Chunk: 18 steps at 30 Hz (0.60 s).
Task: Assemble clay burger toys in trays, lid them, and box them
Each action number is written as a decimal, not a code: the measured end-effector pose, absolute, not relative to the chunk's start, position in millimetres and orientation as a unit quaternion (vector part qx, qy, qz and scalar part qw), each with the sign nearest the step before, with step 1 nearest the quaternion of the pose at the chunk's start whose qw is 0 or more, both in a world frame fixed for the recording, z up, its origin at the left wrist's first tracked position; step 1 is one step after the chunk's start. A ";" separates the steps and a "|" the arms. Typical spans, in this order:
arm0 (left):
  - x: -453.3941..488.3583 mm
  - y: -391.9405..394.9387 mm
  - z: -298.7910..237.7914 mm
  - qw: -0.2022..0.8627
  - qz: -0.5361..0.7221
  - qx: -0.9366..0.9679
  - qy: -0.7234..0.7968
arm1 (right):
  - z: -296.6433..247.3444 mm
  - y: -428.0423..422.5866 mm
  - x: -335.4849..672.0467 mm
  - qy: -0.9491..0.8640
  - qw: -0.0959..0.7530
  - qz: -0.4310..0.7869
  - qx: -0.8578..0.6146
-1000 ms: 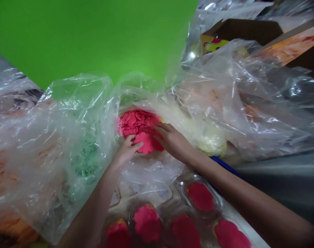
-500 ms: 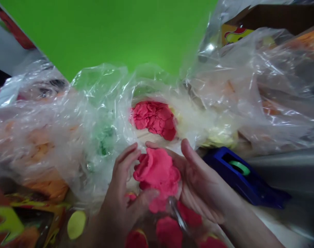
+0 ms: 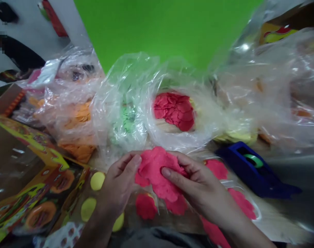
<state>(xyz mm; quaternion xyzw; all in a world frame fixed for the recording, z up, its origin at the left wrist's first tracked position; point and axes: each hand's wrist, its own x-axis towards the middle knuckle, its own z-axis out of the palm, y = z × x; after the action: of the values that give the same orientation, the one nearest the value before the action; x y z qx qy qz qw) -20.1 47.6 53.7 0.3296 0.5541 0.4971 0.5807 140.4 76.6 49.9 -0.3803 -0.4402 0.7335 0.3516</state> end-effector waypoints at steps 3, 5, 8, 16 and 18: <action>-33.6 29.2 41.5 0.573 0.518 0.271 0.575 | 41.1 68.9 122.1 -0.500 0.326 0.696 -0.400; -47.7 14.9 31.7 0.546 0.548 0.224 0.593 | 31.0 62.1 107.5 -0.517 0.292 0.707 -0.384; -74.9 -13.0 16.1 0.509 0.609 0.127 0.596 | 10.0 50.4 88.3 -0.515 0.233 0.750 -0.344; -110.2 -95.7 -18.3 0.528 0.448 0.159 0.704 | -40.9 37.8 88.6 -0.509 0.190 0.713 -0.443; -105.8 -104.5 -28.4 0.553 0.406 0.197 0.701 | -44.7 36.4 94.3 -0.505 0.194 0.706 -0.457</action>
<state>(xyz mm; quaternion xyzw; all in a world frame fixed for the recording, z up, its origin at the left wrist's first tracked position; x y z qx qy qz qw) -105.8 -104.5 -28.4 0.1967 0.7006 0.4061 0.5528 94.3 36.4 -44.7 -0.4566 -0.5054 0.7061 0.1939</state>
